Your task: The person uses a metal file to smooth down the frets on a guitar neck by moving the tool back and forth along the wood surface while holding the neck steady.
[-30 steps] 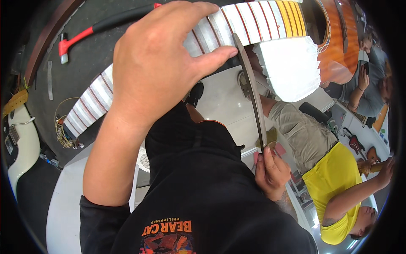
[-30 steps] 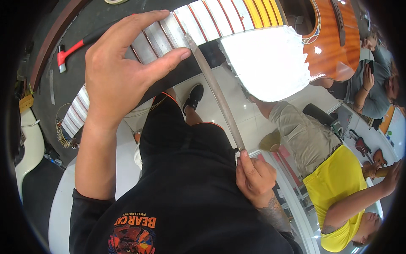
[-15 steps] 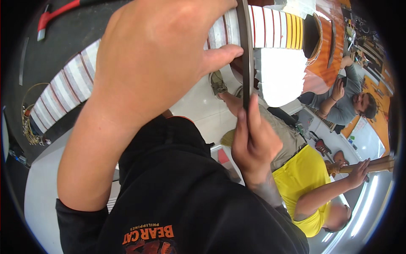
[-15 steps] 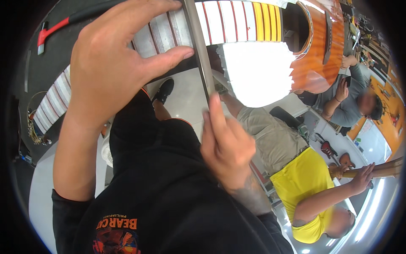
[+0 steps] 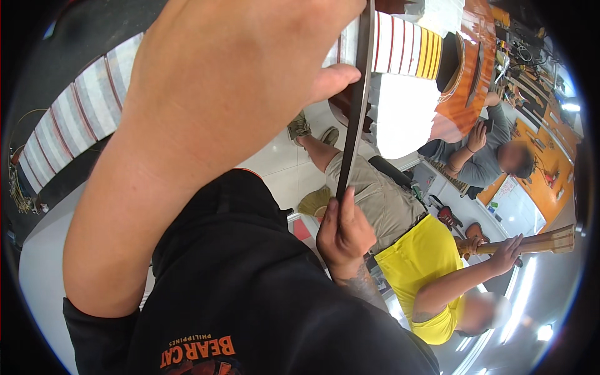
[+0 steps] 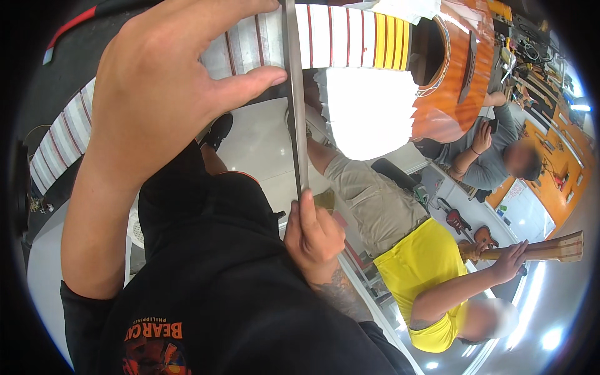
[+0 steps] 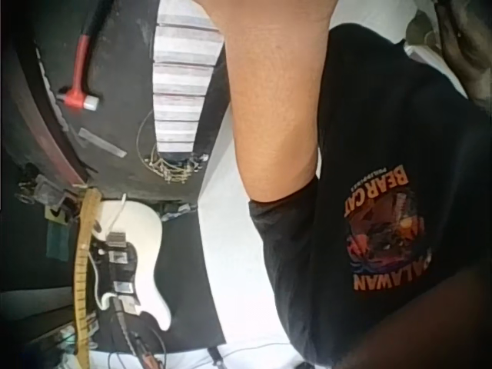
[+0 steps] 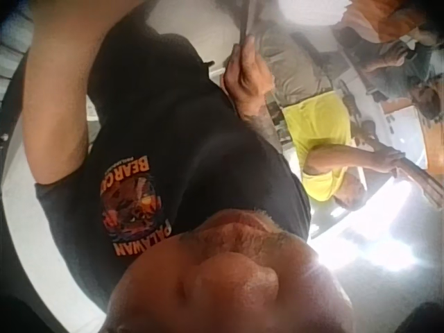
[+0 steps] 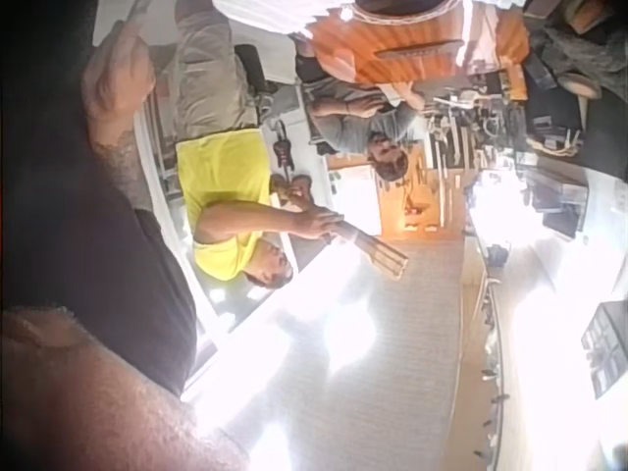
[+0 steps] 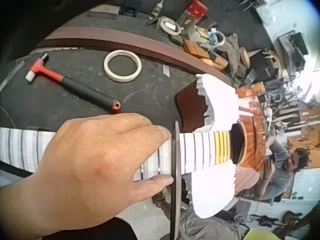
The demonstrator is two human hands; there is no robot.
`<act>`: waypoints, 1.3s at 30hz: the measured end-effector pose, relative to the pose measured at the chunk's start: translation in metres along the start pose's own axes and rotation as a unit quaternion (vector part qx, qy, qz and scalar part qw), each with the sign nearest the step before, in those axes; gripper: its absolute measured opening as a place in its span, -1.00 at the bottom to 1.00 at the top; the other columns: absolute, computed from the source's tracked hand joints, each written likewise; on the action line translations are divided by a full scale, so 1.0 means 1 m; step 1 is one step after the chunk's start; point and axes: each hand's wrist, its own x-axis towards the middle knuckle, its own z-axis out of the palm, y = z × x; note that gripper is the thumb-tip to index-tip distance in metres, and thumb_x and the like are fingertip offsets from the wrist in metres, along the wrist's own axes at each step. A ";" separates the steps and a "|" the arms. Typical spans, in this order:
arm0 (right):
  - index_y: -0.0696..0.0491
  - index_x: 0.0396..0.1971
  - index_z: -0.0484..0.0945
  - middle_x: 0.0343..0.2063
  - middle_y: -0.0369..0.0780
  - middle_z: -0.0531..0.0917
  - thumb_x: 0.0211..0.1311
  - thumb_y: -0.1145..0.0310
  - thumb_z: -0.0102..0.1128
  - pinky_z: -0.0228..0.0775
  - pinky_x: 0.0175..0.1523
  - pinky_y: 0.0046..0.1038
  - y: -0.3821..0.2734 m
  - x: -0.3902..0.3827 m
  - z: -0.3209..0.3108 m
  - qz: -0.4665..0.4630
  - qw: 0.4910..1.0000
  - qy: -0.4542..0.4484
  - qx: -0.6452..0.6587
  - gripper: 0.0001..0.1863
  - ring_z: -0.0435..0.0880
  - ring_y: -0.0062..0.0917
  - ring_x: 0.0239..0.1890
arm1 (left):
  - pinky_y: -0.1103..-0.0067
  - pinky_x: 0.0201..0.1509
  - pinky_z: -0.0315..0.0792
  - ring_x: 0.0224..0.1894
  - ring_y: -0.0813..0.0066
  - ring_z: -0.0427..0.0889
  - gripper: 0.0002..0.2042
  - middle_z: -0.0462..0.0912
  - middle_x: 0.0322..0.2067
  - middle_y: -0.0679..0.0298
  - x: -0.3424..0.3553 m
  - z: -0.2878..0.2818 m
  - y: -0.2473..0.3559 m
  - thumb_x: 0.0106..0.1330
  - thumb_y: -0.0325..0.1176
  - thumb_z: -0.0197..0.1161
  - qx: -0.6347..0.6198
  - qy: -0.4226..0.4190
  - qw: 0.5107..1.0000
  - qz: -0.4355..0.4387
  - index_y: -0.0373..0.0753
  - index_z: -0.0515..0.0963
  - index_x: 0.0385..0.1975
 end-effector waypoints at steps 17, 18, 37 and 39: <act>0.17 0.21 0.60 -0.64 -0.22 0.52 0.14 0.64 0.43 0.39 -0.51 -0.42 -0.004 -0.019 -0.005 0.009 1.000 -0.005 0.014 -0.43 0.49 -0.45 -0.67 | 0.35 -0.26 0.60 -0.26 0.17 0.71 -0.63 0.66 -0.32 0.13 -0.009 0.005 -0.013 0.13 -0.24 0.50 -0.077 0.017 0.996 0.032 -0.34 0.61 -0.17; 0.17 0.21 0.60 -0.64 -0.22 0.52 0.14 0.64 0.43 0.39 -0.51 -0.42 -0.010 -0.006 -0.004 0.012 1.000 -0.002 0.011 -0.43 0.49 -0.45 -0.67 | 0.36 -0.26 0.60 -0.27 0.16 0.72 -0.63 0.67 -0.32 0.13 -0.008 0.001 -0.007 0.13 -0.24 0.50 -0.036 0.019 0.999 0.028 -0.34 0.62 -0.17; 0.32 0.22 0.49 -0.55 -0.24 0.69 0.44 0.49 0.19 0.47 -0.41 -0.63 -0.015 -0.049 -0.034 0.237 0.925 0.012 0.298 -0.59 0.63 -0.70 -0.57 | 0.44 -0.08 0.61 -0.19 0.18 0.76 -0.39 0.78 -0.15 0.19 -0.008 -0.001 0.009 -0.05 -0.10 0.68 0.028 0.018 0.999 -0.032 -0.16 0.67 0.05; 0.33 0.19 0.48 -0.49 -0.23 0.69 0.48 0.48 0.16 0.46 -0.43 -0.63 -0.017 -0.057 -0.036 0.273 0.872 0.049 0.403 -0.63 0.62 -0.69 -0.56 | 0.42 -0.04 0.61 -0.17 0.16 0.76 -0.35 0.78 -0.13 0.18 -0.006 -0.005 0.004 -0.04 -0.08 0.67 0.064 0.036 0.997 0.017 -0.17 0.65 0.09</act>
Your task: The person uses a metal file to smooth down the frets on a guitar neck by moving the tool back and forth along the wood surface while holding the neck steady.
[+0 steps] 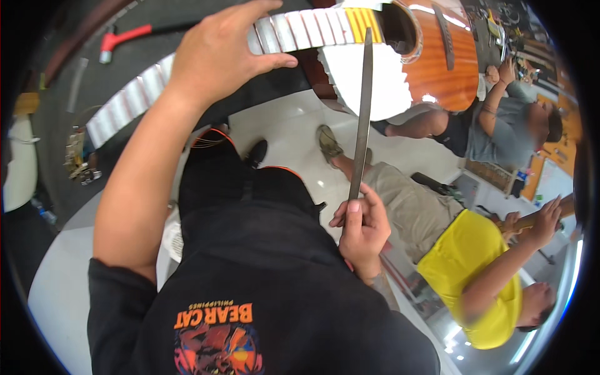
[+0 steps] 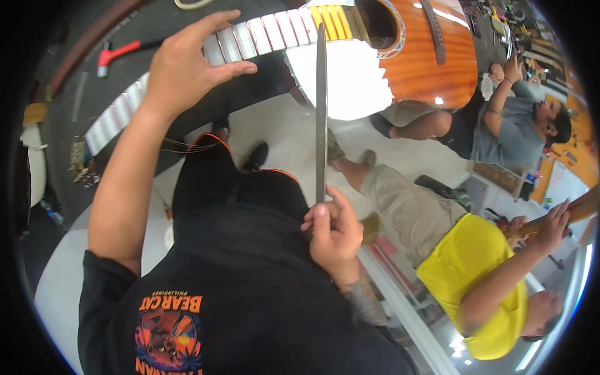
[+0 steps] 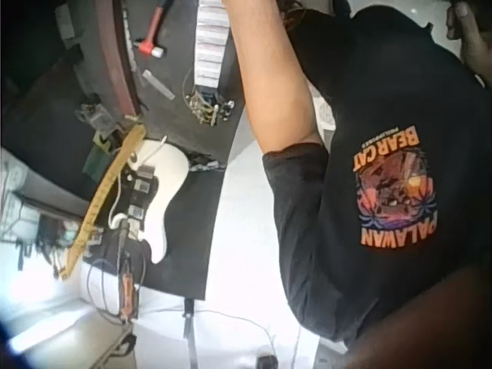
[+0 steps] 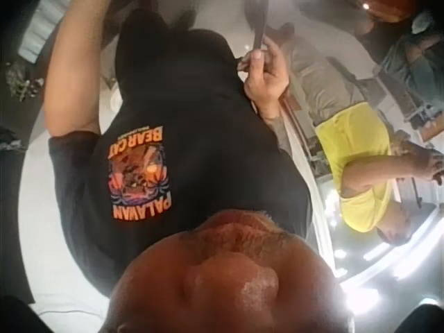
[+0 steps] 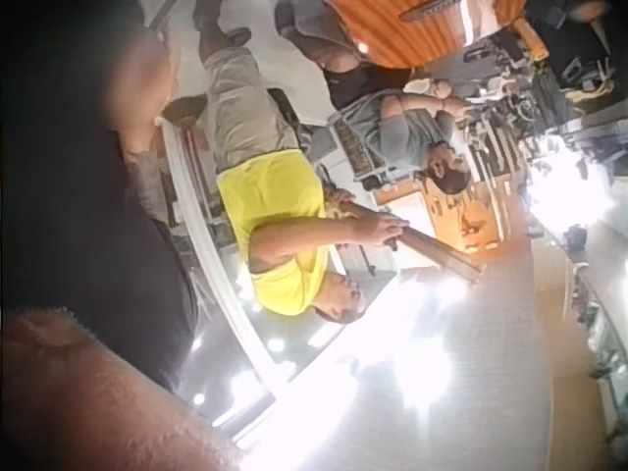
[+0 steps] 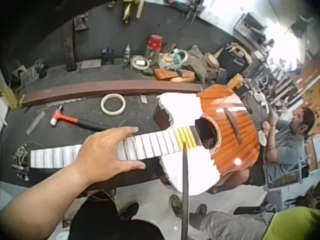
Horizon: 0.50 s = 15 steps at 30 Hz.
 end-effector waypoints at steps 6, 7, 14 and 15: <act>0.26 0.14 0.51 -0.47 -0.33 0.62 0.49 0.46 0.14 0.36 -0.44 -0.63 0.023 0.018 -0.022 0.014 0.996 -0.081 0.040 -0.69 0.46 -0.79 -0.57 | 0.31 0.20 0.52 0.09 0.06 0.66 -0.30 0.70 0.03 0.09 0.004 0.002 -0.001 0.06 0.03 0.60 0.040 -0.062 0.996 0.051 -0.22 0.59 0.17; 0.24 0.19 0.53 -0.57 -0.38 0.58 0.48 0.46 0.15 0.33 -0.43 -0.64 0.022 0.023 -0.015 0.026 0.993 -0.092 0.073 -0.64 0.44 -0.83 -0.58 | 0.28 0.28 0.47 0.18 0.04 0.60 -0.30 0.66 0.10 0.05 0.004 -0.007 -0.005 0.12 0.06 0.56 0.050 -0.078 0.993 0.073 -0.24 0.56 0.19; 0.10 0.32 0.53 -0.64 -0.37 0.49 0.48 0.40 0.15 0.24 -0.46 -0.58 0.015 0.052 -0.001 -0.059 0.980 -0.145 0.121 -0.56 0.31 -0.78 -0.60 | 0.26 0.39 0.38 0.31 -0.02 0.51 -0.26 0.56 0.22 -0.03 -0.019 -0.068 -0.003 0.16 -0.01 0.55 0.176 -0.149 0.973 0.023 -0.27 0.49 0.28; 0.10 0.32 0.53 -0.64 -0.37 0.49 0.48 0.40 0.15 0.24 -0.46 -0.58 0.015 0.058 0.000 -0.064 0.979 -0.142 0.128 -0.56 0.31 -0.78 -0.60 | 0.26 0.40 0.37 0.32 -0.03 0.50 -0.25 0.55 0.23 -0.05 -0.022 -0.075 -0.008 0.18 0.00 0.53 0.158 -0.174 0.972 0.008 -0.31 0.47 0.30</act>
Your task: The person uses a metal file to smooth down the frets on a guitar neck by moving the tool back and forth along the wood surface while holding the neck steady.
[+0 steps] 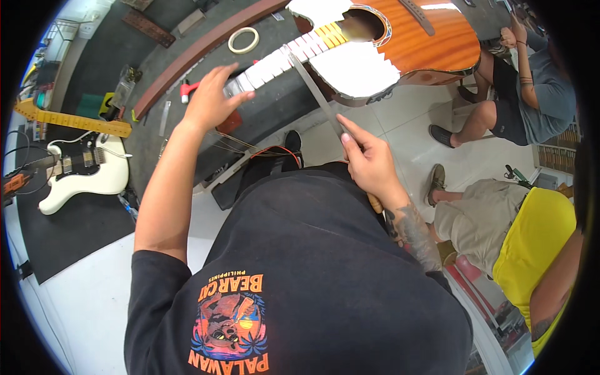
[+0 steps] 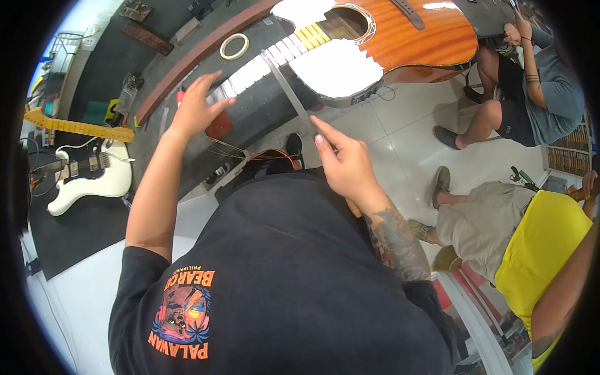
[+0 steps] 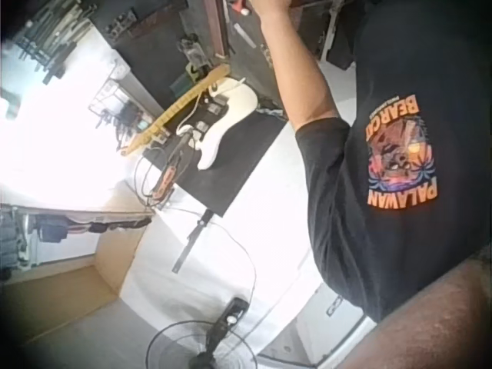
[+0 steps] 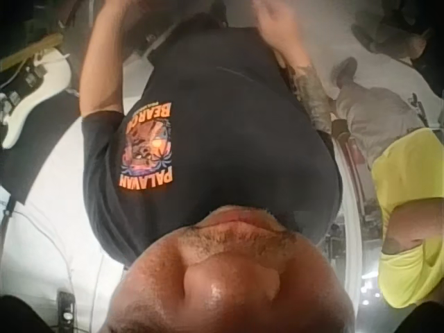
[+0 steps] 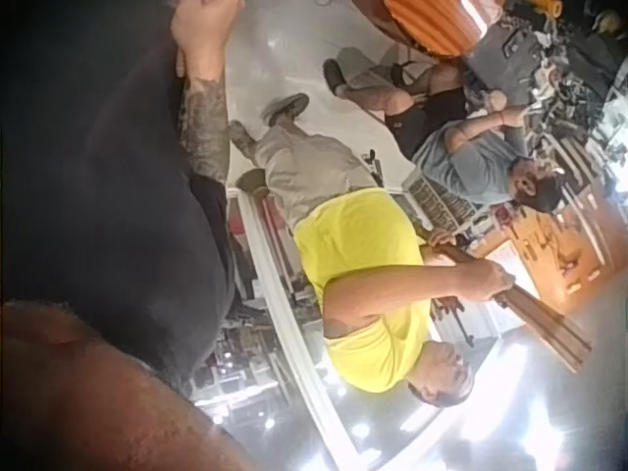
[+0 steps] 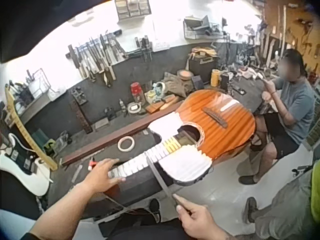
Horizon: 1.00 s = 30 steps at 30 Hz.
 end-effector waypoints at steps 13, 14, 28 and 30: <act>-0.05 0.39 0.47 -0.70 -0.34 0.45 0.52 0.31 0.05 0.32 -0.41 -0.49 -0.022 0.018 -0.012 0.130 0.988 -0.080 0.014 -0.52 0.36 -0.71 -0.63 | 0.19 0.35 0.36 0.28 -0.03 0.52 -0.17 0.57 0.20 -0.05 -0.066 0.017 -0.031 0.24 0.20 0.40 0.048 -0.005 0.993 -0.110 -0.25 0.39 0.38; -0.06 0.39 0.47 -0.70 -0.32 0.45 0.52 0.31 0.05 0.34 -0.38 -0.48 -0.023 0.019 -0.012 0.131 0.988 -0.085 -0.008 -0.52 0.39 -0.69 -0.62 | 0.18 0.35 0.36 0.28 -0.03 0.51 -0.17 0.56 0.21 -0.04 -0.064 0.017 -0.033 0.24 0.20 0.40 0.041 -0.007 0.993 -0.113 -0.24 0.38 0.39; -0.14 0.36 0.49 -0.52 0.00 0.66 0.50 0.27 0.11 0.50 -0.20 -0.24 -0.044 0.025 0.025 0.068 0.975 -0.020 -0.211 -0.53 0.69 -0.15 -0.47 | 0.21 0.28 0.47 0.25 -0.02 0.56 -0.26 0.59 0.17 -0.02 0.044 0.021 0.014 0.28 0.13 0.39 -0.074 -0.053 0.996 0.007 -0.28 0.43 0.32; -0.14 0.36 0.50 -0.51 0.01 0.66 0.48 0.29 0.13 0.51 -0.19 -0.21 -0.047 0.024 0.028 0.087 0.968 -0.008 -0.234 -0.53 0.70 -0.08 -0.43 | 0.18 0.15 0.56 0.15 -0.05 0.65 -0.27 0.64 0.11 -0.05 0.055 0.028 0.024 0.31 0.17 0.35 -0.074 -0.036 0.996 0.033 -0.29 0.45 0.29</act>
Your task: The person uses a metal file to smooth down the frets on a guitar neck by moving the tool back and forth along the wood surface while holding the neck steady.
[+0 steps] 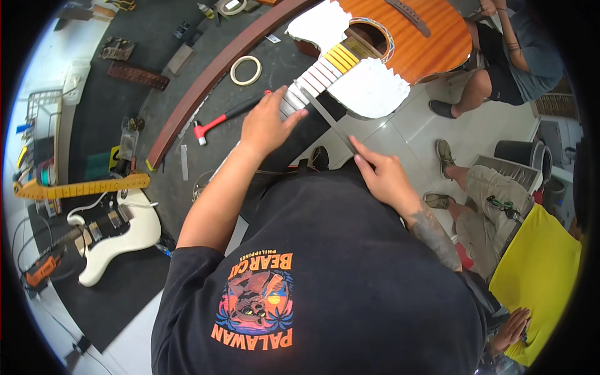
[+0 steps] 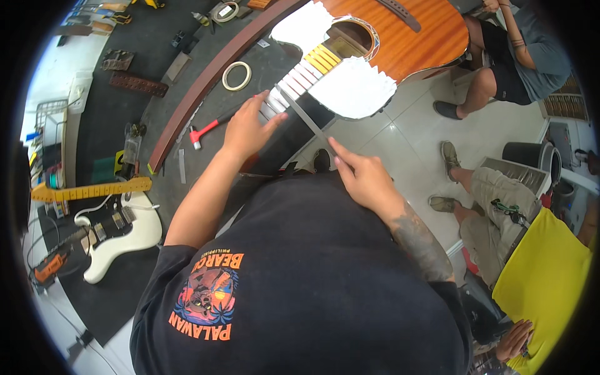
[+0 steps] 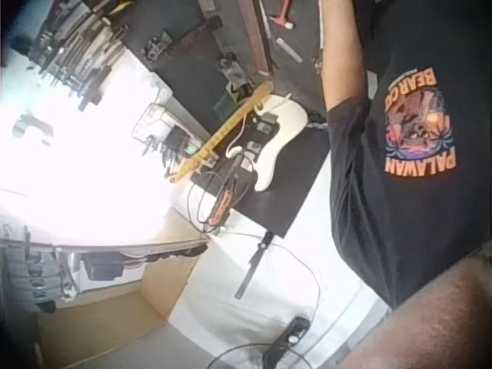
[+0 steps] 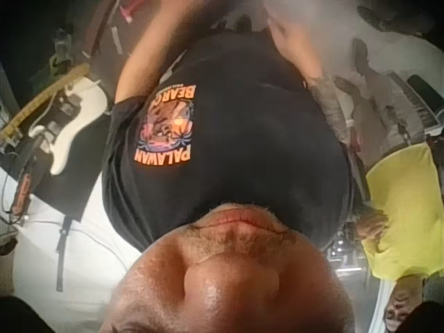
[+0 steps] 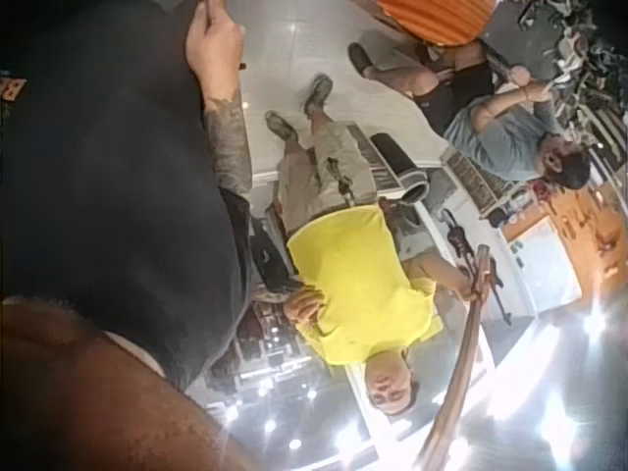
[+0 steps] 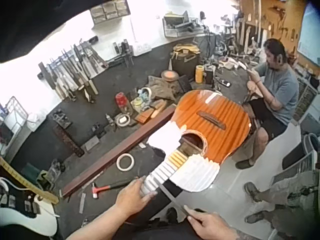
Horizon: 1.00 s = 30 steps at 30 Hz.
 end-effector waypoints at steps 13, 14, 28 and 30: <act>-0.08 0.33 0.54 -0.62 -0.11 0.59 0.34 0.53 0.26 0.49 -0.37 -0.24 0.007 0.007 0.003 -0.068 0.994 0.023 -0.086 -0.45 0.62 -0.21 -0.56 | 0.30 -0.18 0.65 -0.18 0.07 0.76 -0.34 0.72 -0.16 0.07 0.006 0.009 0.000 0.20 0.07 0.48 -0.013 0.001 1.000 -0.014 -0.30 0.54 0.16; -0.08 0.33 0.54 -0.62 -0.11 0.59 0.34 0.53 0.26 0.49 -0.37 -0.24 0.003 0.020 0.007 -0.059 0.995 0.016 -0.080 -0.45 0.62 -0.21 -0.56 | 0.30 -0.14 0.64 -0.14 0.04 0.76 -0.35 0.72 -0.13 0.05 0.006 0.008 0.000 0.17 0.01 0.53 -0.018 -0.005 1.000 -0.025 -0.29 0.55 0.16; 0.07 0.28 0.57 -0.61 -0.28 0.51 0.20 0.59 0.35 0.45 -0.41 -0.33 0.035 0.007 0.009 -0.132 0.987 0.023 -0.085 -0.41 0.50 -0.41 -0.60 | 0.41 -0.20 0.63 -0.24 0.18 0.76 -0.32 0.72 -0.21 0.12 0.010 0.013 -0.004 0.07 -0.09 0.62 -0.017 0.003 1.000 -0.024 -0.29 0.57 0.16; 0.08 0.29 0.56 -0.60 -0.28 0.50 0.21 0.59 0.35 0.44 -0.42 -0.31 0.040 0.009 0.011 -0.138 0.987 0.013 -0.087 -0.41 0.51 -0.41 -0.60 | 0.42 -0.19 0.63 -0.24 0.18 0.76 -0.32 0.73 -0.20 0.12 0.008 0.014 -0.006 0.06 -0.09 0.62 -0.016 0.001 1.000 -0.023 -0.29 0.57 0.16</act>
